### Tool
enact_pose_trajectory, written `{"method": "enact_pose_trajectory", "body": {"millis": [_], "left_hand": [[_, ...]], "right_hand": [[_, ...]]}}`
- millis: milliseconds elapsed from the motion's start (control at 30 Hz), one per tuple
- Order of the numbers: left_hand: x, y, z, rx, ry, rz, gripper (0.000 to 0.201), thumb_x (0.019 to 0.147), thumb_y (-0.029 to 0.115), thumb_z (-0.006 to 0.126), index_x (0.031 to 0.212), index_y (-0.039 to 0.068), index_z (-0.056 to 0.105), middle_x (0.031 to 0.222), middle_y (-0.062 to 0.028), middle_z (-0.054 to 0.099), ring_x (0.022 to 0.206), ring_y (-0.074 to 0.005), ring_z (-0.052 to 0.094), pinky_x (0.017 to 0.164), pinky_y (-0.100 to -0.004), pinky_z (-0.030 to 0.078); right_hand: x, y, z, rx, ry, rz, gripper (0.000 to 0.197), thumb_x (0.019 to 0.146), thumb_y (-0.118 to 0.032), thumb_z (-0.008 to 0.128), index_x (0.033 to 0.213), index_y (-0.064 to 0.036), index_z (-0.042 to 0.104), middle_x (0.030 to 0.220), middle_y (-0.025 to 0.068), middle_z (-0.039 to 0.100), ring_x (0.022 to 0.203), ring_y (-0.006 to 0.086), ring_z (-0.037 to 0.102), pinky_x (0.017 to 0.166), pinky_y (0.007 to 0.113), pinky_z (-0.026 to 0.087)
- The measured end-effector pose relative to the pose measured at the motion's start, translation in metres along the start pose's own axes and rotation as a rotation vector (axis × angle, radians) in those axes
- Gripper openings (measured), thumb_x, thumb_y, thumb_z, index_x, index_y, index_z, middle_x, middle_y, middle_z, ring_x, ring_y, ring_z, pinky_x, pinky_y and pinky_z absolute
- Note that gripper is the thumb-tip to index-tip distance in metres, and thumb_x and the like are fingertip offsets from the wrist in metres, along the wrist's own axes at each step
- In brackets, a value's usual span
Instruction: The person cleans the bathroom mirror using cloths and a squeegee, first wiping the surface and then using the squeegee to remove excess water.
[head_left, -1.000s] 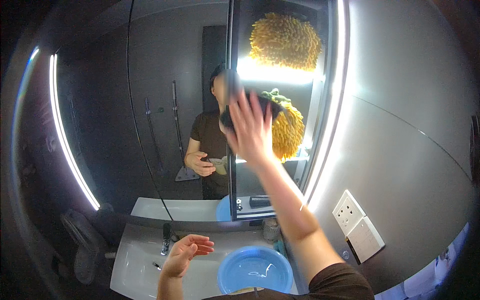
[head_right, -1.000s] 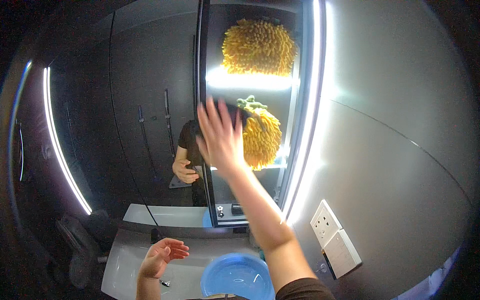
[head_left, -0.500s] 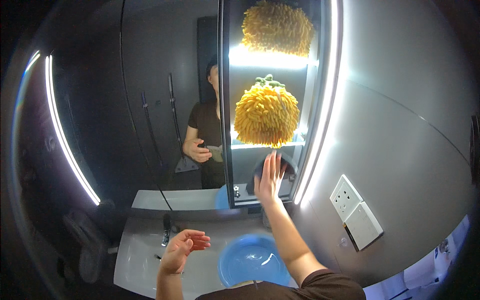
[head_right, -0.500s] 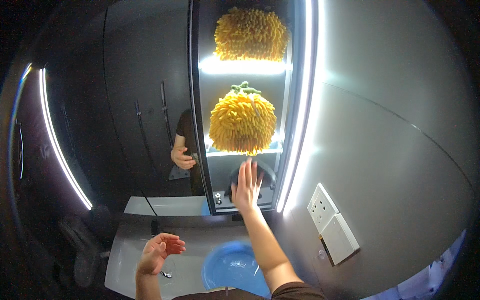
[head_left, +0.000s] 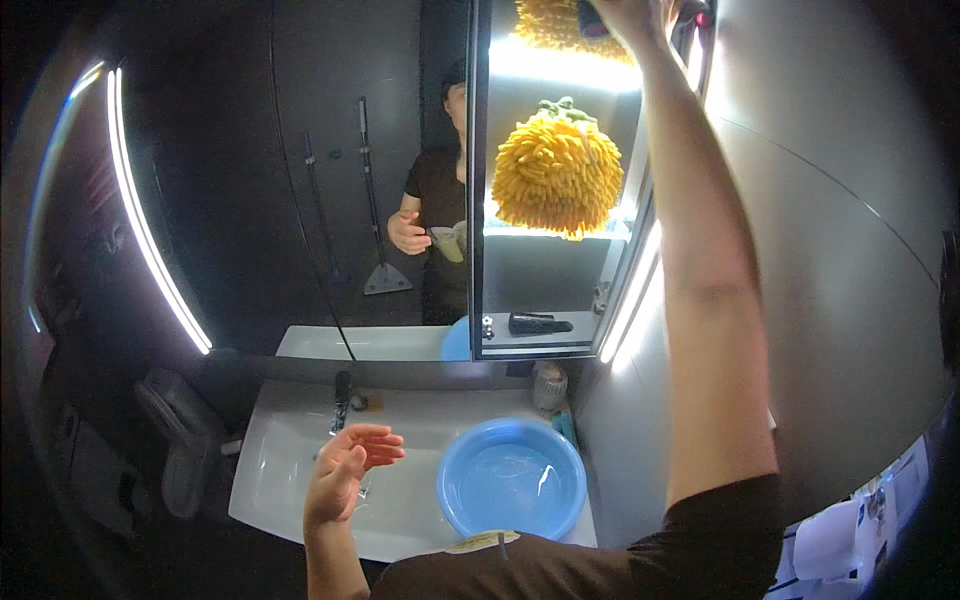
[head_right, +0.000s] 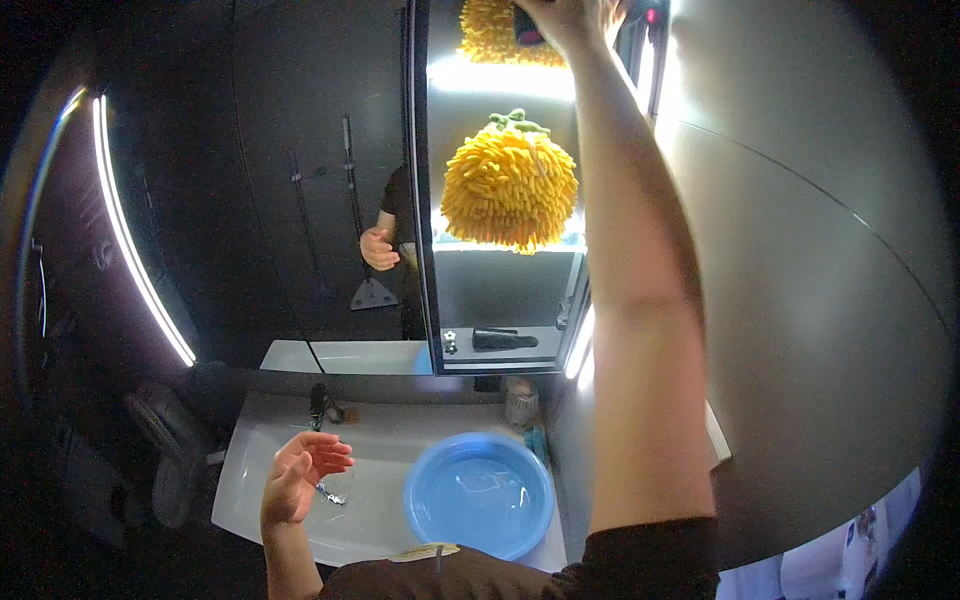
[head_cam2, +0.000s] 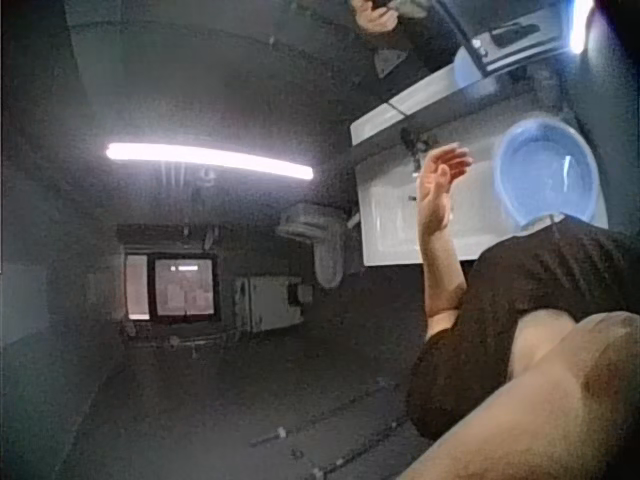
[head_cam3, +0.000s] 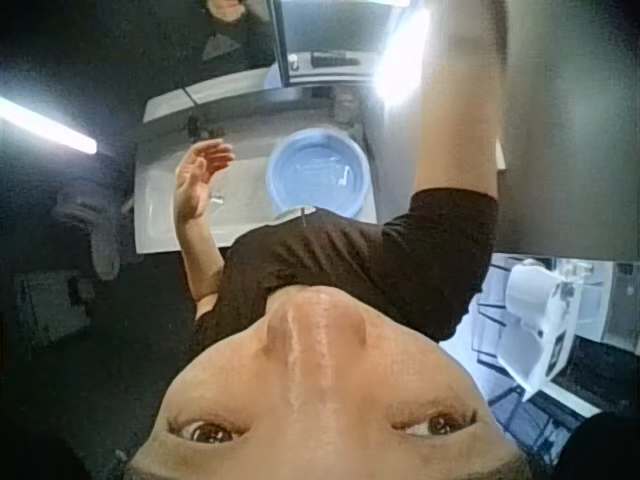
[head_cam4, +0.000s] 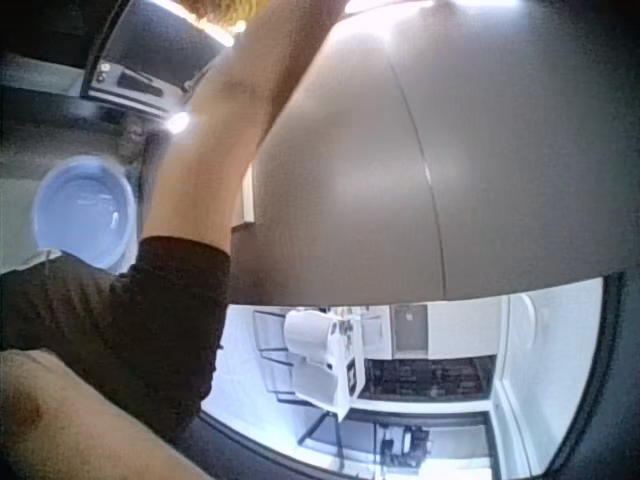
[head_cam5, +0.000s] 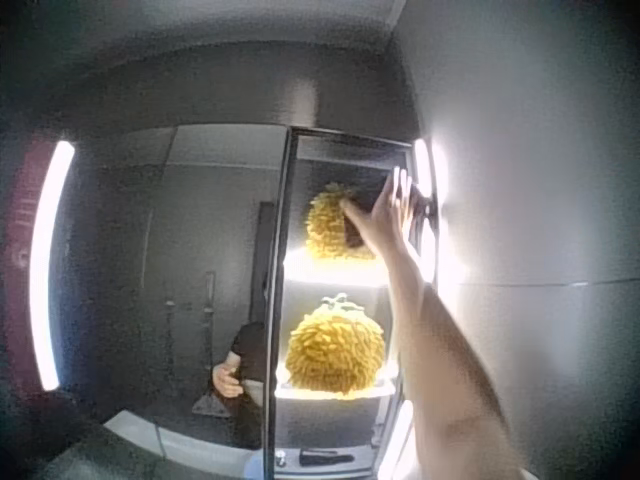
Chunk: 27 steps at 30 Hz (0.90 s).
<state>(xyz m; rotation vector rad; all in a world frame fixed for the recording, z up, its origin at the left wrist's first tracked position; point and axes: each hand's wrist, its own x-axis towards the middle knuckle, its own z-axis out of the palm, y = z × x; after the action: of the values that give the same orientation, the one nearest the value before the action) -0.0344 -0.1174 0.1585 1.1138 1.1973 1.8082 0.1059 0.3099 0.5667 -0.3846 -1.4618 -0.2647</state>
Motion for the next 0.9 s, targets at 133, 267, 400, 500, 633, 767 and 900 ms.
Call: {"method": "enact_pose_trajectory", "body": {"millis": [133,267,400,500,633,767,900], "left_hand": [[-0.009,-0.004,0.0,-0.009,0.074,0.002,0.049,0.091,0.04,0.058,0.113,-0.004,0.055,0.105,-0.02,0.064,0.094,-0.0271,0.065,0.083,-0.0387,0.052],[-0.011,-0.004,0.002,-0.033,0.06,-0.027,0.049,0.09,0.04,0.059,0.112,-0.004,0.056,0.104,-0.0201,0.065,0.093,-0.0271,0.065,0.083,-0.0385,0.052],[-0.012,-0.002,0.001,-0.032,0.022,-0.043,0.042,0.092,0.032,0.056,0.114,-0.004,0.055,0.105,-0.0187,0.065,0.096,-0.0264,0.065,0.086,-0.0372,0.051],[-0.007,-0.007,0.006,-0.051,0.008,-0.025,0.044,0.093,0.032,0.055,0.115,-0.005,0.055,0.105,-0.0192,0.065,0.096,-0.0268,0.064,0.087,-0.0378,0.05],[-0.006,-0.016,0.009,-0.049,0.025,-0.091,0.049,0.091,0.039,0.057,0.114,-0.005,0.054,0.104,-0.0205,0.065,0.092,-0.0275,0.066,0.083,-0.0383,0.052],[-0.012,-0.02,0.01,-0.08,0.011,-0.137,0.044,0.092,0.033,0.056,0.115,-0.005,0.055,0.106,-0.0199,0.064,0.096,-0.0279,0.064,0.087,-0.0379,0.05],[-0.01,-0.035,0.02,-0.116,-0.009,-0.205,0.043,0.092,0.032,0.056,0.116,-0.005,0.054,0.106,-0.0197,0.064,0.097,-0.0277,0.064,0.088,-0.0387,0.05]], "right_hand": [[0.024,-0.023,-0.005,-0.25,-0.061,-0.168,0.098,0.077,-0.048,0.068,0.147,-0.0029,0.016,0.152,0.0236,0.014,0.141,0.0388,0.014,0.114,0.048,0.017],[-0.036,-0.068,-0.006,-0.166,-0.352,-0.297,0.084,0.083,-0.039,0.065,0.145,-0.0021,0.022,0.152,0.0184,0.019,0.14,0.0364,0.02,0.113,0.05,0.023],[-0.167,-0.071,0.016,-0.203,-0.235,-0.307,0.077,0.087,-0.039,0.06,0.145,-0.0045,0.023,0.152,0.0158,0.021,0.138,0.036,0.024,0.111,0.055,0.024],[-0.285,-0.064,-0.007,-0.106,-0.383,-0.186,0.084,0.077,-0.029,0.066,0.147,-0.0089,0.023,0.153,0.0178,0.018,0.141,0.036,0.018,0.106,0.063,0.022],[-0.433,-0.046,-0.032,-0.088,-0.655,-0.133,0.082,0.072,-0.02,0.067,0.144,-0.0106,0.031,0.153,0.0131,0.022,0.14,0.0311,0.024,0.108,0.057,0.023],[-0.51,-0.023,-0.055,-0.117,-0.678,0.062,0.081,0.072,-0.015,0.067,0.145,-0.0118,0.032,0.153,0.011,0.021,0.141,0.0292,0.02,0.111,0.054,0.018],[-0.543,0.001,-0.07,-0.175,-0.439,0.29,0.08,0.077,-0.011,0.062,0.145,0.0005,0.022,0.152,0.0225,0.014,0.141,0.0411,0.014,0.112,0.056,0.012]]}}
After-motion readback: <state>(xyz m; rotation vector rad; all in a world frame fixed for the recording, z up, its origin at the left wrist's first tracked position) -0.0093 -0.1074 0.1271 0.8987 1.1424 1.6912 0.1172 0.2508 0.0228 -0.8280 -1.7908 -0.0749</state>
